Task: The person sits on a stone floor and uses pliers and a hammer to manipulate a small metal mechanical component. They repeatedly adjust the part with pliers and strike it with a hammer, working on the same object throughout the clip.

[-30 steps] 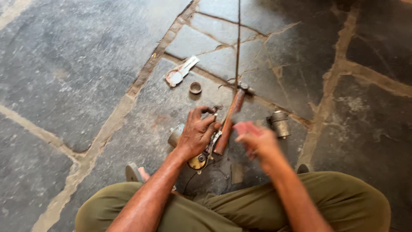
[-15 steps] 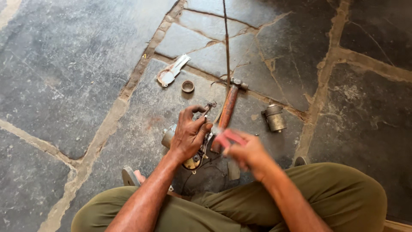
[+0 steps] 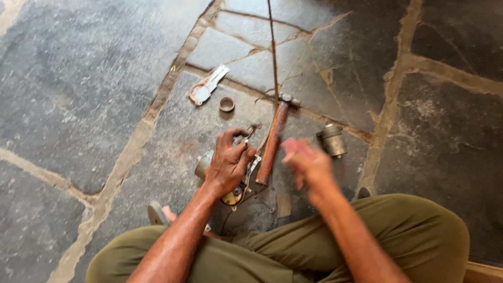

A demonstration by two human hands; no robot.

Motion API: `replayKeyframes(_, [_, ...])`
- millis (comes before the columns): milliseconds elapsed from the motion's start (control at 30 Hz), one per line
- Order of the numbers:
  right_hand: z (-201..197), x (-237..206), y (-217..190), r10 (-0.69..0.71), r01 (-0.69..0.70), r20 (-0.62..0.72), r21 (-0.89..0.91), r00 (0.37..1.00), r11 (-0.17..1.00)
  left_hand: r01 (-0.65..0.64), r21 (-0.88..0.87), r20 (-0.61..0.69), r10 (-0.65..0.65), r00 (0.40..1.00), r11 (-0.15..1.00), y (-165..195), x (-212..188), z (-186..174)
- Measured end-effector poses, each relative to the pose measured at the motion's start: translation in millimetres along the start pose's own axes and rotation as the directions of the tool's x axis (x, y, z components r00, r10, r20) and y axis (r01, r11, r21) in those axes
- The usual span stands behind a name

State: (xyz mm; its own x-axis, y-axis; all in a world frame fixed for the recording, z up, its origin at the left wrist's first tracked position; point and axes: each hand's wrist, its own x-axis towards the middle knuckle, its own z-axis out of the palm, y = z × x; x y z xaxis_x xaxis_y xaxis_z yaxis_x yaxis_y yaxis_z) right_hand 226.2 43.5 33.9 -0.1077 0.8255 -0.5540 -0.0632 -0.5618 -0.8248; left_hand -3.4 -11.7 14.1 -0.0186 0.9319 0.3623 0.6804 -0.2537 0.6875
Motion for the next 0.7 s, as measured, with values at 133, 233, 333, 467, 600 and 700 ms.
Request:
replayKeyframes(133, [-7.2, 3.1, -4.5, -0.096, 0.130, -0.272, 0.109, 0.957, 0.986, 0.012, -0.013, 0.013, -0.012, 1.000, 1.000, -0.6, 0.4, 1.6])
replayKeyframes(233, [7.0, -10.8, 13.3, -0.081, 0.073, -0.040, -0.169, 0.996, 0.983, 0.001, -0.017, 0.024, 0.000, 1.000, 1.000, -0.2, -0.3, 0.4])
replayKeyframes(333, [15.4, -15.4, 20.2, 0.223, -0.118, 0.279, -0.349, 0.934, 0.930, -0.026, -0.056, -0.001, 0.026, 1.000, 0.998, -1.6, -1.4, -1.3])
replayKeyframes(467, [2.4, 2.0, 2.2, -0.007, 0.009, -0.055, 0.030, 0.998, 1.000, -0.017, -0.029, -0.004, 0.017, 1.000, 0.999, -4.3, -3.5, -0.1])
replayKeyframes(600, [-3.1, 3.7, 3.4, -0.165, 0.178, -0.241, 0.030, 0.956, 0.984, 0.016, -0.013, 0.038, -0.015, 0.999, 1.000, -4.9, -4.1, 1.3])
replayKeyframes(700, [11.9, -12.2, 26.6, 0.037, 0.012, 0.175, -0.270, 0.984, 0.963, 0.000, -0.021, 0.043, 0.001, 0.999, 1.000, -4.0, -3.5, -0.3])
